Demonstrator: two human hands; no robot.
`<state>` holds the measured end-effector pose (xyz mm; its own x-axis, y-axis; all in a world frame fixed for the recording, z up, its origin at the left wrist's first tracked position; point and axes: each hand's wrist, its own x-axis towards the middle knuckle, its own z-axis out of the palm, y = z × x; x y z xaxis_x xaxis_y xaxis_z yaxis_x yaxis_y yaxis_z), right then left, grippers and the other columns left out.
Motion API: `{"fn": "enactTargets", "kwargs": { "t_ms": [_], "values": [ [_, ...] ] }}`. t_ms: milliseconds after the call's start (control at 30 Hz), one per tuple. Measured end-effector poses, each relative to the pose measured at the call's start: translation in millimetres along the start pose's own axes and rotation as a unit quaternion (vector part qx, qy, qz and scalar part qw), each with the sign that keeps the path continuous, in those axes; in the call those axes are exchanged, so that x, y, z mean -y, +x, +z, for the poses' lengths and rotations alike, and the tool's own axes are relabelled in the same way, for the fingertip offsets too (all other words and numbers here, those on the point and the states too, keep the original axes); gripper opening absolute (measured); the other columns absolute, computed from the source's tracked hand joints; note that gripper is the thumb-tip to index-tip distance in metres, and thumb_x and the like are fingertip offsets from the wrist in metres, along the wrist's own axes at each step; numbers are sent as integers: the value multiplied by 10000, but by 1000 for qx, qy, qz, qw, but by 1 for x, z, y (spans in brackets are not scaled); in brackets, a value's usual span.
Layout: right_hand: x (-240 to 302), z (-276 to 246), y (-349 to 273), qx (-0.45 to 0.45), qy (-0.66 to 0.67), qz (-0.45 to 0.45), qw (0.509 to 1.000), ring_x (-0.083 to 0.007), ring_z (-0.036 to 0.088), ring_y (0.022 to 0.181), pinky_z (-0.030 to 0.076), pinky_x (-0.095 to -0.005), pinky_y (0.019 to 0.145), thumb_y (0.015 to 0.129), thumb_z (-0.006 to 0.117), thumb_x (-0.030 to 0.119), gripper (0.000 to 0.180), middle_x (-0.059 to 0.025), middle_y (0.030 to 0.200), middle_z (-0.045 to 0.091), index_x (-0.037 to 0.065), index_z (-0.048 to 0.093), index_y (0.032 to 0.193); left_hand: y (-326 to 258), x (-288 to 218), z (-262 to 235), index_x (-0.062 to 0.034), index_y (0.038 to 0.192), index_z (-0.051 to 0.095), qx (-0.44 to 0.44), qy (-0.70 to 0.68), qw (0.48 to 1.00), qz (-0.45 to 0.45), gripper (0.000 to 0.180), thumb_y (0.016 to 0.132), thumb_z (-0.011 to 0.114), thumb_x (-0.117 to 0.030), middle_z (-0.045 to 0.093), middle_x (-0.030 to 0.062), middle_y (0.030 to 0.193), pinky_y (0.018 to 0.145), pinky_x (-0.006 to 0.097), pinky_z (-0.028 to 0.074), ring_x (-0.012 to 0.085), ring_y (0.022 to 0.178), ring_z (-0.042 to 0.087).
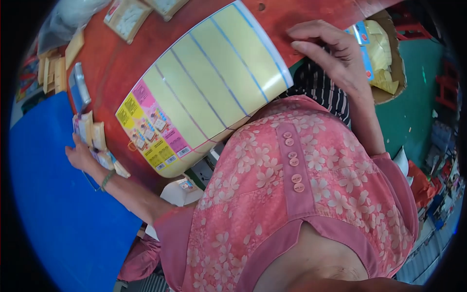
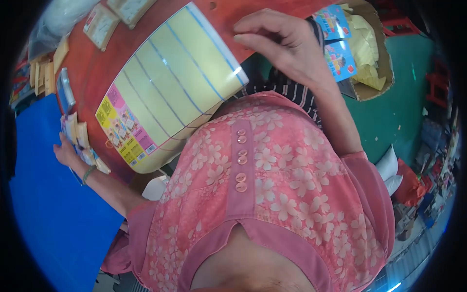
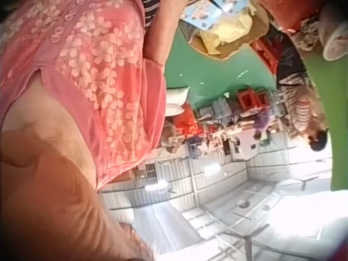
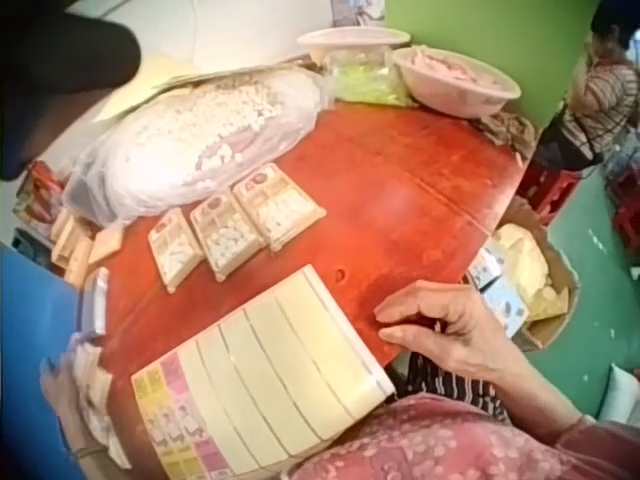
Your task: Apply adhesive labels to small plastic trays filled with marshmallows.
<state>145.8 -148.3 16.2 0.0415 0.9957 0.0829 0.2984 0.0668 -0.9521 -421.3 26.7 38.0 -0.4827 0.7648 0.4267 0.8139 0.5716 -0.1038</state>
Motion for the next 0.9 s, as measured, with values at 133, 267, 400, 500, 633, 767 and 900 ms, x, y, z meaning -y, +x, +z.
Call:
{"fn": "enactTargets", "kwargs": {
  "t_ms": [133, 267, 400, 500, 633, 767, 900],
  "values": [
    [5, 8, 4, 36, -78, -60, 994, -197, 593, 956, 460, -279, 830, 792, 678, 48, 228, -111, 1048, 624, -15, 631, 1006, -91, -55, -75, 19, 1132, 599, 125, -438, 871, 183, 340, 865, 632, -188, 614, 145, 1134, 897, 339, 442, 239, 1020, 585],
    [15, 26, 2, 73, -247, -163, 953, -299, 518, 1123, 397, -386, 955, 699, 756, 210, 460, -126, 1187, 579, 34, 618, 1101, -150, -111, -82, -27, 1163, 601, 171, -404, 811, 388, 311, 893, 575, -180, 557, 158, 1243, 1002, 344, 368, 276, 1185, 503],
    [15, 45, 1, 217, -310, -202, 903, -274, 332, 1329, 215, -486, 1074, 643, 756, 302, 687, -101, 1380, 432, 102, 529, 1260, -182, -107, -70, -34, 1217, 564, 198, -358, 808, 423, 371, 896, 562, -219, 471, 173, 1339, 1055, 389, 314, 303, 1289, 393],
    [15, 47, 2, 219, -370, -208, 879, -266, 333, 1328, 213, -483, 1084, 690, 716, 258, 684, -68, 1401, 412, 118, 472, 1314, -199, -114, -68, -32, 1275, 508, 167, -309, 830, 433, 445, 890, 563, -246, 401, 179, 1395, 1081, 425, 269, 331, 1327, 323],
    [5, 33, 5, 154, -415, -192, 876, -263, 361, 1310, 237, -456, 1081, 764, 657, 188, 569, -68, 1382, 438, 126, 491, 1305, -217, -146, -71, -20, 1326, 442, 136, -292, 845, 427, 521, 888, 553, -280, 342, 204, 1425, 1096, 458, 223, 379, 1342, 268],
    [2, 4, 10, 107, -415, -157, 890, -265, 390, 1292, 270, -446, 1065, 743, 675, 126, 528, -63, 1355, 474, 105, 544, 1254, -231, -182, -78, 0, 1311, 442, 127, -313, 843, 418, 530, 899, 527, -323, 339, 246, 1409, 1084, 492, 229, 418, 1327, 270],
    [-3, -24, 10, 52, -397, -98, 911, -287, 417, 1274, 303, -406, 1049, 720, 673, 38, 492, -81, 1308, 522, 91, 586, 1201, -238, -229, -80, 15, 1265, 470, 80, -333, 837, 427, 519, 884, 546, -330, 399, 251, 1351, 1050, 515, 270, 429, 1285, 325]
  ]
}}
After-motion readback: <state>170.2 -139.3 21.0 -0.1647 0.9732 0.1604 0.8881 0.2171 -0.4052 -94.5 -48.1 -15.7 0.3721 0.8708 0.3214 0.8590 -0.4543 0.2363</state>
